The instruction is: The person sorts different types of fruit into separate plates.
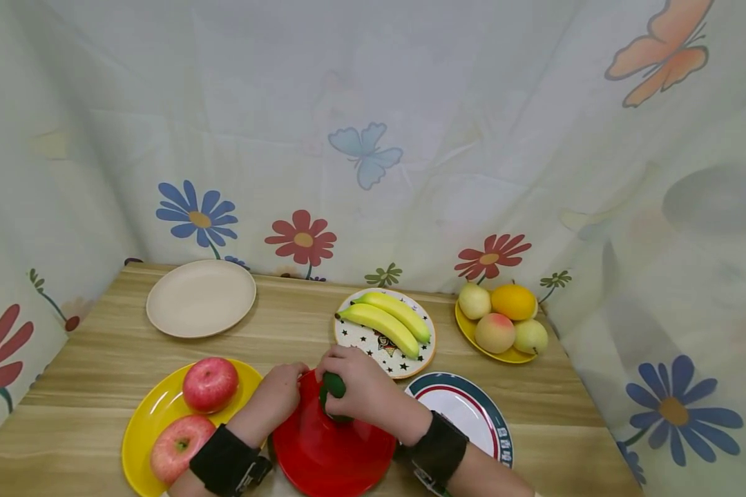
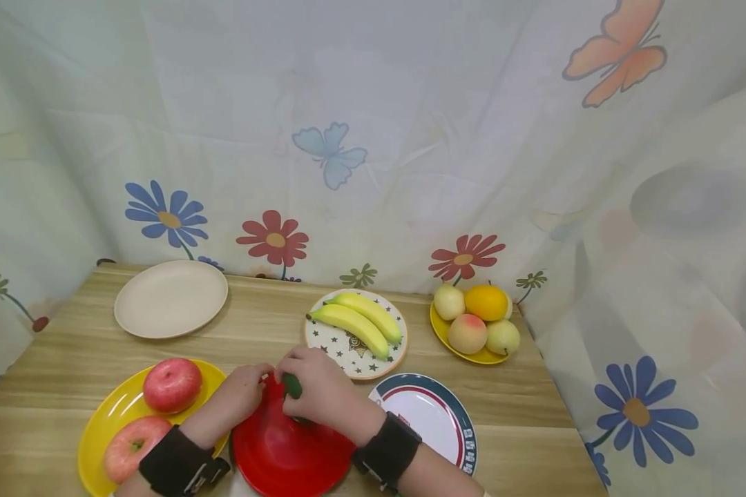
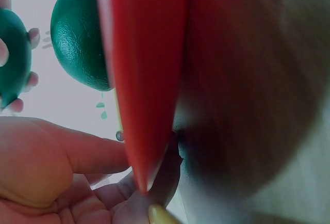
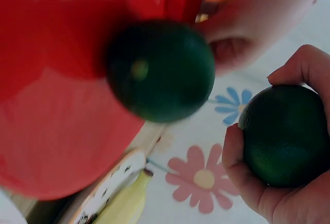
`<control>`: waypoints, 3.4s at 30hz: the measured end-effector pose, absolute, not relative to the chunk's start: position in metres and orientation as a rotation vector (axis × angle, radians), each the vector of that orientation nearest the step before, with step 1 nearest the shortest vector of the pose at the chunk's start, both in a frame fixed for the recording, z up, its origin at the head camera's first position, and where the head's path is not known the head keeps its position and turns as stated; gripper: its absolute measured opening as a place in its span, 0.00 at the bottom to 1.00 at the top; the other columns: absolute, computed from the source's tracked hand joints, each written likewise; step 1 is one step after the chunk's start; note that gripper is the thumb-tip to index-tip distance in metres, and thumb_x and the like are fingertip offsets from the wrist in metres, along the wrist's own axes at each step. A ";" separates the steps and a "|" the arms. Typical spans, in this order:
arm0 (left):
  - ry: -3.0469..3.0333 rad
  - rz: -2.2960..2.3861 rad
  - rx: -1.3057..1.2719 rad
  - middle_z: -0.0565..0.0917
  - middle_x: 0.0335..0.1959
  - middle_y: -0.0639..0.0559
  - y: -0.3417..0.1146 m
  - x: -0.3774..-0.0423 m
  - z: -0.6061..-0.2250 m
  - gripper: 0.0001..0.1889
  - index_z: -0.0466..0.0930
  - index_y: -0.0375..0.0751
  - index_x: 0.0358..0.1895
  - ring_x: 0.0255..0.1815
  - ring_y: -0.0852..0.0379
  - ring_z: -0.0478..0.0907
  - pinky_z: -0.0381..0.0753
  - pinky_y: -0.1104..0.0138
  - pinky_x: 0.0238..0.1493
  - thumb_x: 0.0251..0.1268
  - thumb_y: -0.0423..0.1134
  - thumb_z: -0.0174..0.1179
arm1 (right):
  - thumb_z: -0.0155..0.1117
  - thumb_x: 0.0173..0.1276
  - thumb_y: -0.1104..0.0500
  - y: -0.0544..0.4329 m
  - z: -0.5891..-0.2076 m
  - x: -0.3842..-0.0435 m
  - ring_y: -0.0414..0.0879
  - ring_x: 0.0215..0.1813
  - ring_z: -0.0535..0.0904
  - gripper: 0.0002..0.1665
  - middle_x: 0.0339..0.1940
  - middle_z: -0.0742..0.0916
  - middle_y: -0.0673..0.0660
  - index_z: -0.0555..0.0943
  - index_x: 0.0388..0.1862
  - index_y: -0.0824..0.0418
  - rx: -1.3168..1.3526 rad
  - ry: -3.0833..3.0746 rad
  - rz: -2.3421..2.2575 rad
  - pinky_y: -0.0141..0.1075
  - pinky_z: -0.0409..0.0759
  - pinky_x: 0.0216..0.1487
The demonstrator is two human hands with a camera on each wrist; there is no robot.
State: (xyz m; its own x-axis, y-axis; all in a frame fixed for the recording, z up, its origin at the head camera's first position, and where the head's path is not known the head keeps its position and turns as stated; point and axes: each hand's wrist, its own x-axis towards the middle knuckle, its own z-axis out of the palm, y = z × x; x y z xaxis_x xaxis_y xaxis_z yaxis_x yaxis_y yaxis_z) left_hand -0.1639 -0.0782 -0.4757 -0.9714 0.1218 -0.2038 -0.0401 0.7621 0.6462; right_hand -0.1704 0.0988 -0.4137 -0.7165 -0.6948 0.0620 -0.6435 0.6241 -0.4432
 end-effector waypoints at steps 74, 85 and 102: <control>2.694 0.971 -0.021 0.79 0.42 0.44 -0.076 -0.163 -0.476 0.14 0.76 0.38 0.54 0.39 0.51 0.75 0.83 0.56 0.43 0.67 0.32 0.53 | 0.71 0.56 0.46 0.097 -0.458 -0.132 0.35 0.57 0.65 0.35 0.57 0.74 0.42 0.68 0.62 0.41 -1.585 2.475 -0.091 0.24 0.72 0.53; 2.746 0.892 -0.022 0.80 0.42 0.43 -0.074 -0.164 -0.478 0.14 0.76 0.38 0.53 0.39 0.50 0.75 0.82 0.55 0.45 0.66 0.31 0.54 | 0.72 0.54 0.46 0.099 -0.460 -0.127 0.34 0.59 0.66 0.38 0.58 0.75 0.40 0.67 0.63 0.41 -1.605 2.517 -0.128 0.27 0.73 0.57; 2.715 0.936 -0.008 0.79 0.40 0.44 -0.072 -0.160 -0.473 0.15 0.75 0.35 0.53 0.37 0.52 0.74 0.82 0.56 0.46 0.65 0.34 0.56 | 0.67 0.61 0.46 0.115 -0.450 -0.127 0.39 0.64 0.63 0.31 0.61 0.72 0.41 0.67 0.63 0.41 -1.467 2.533 -0.419 0.30 0.74 0.56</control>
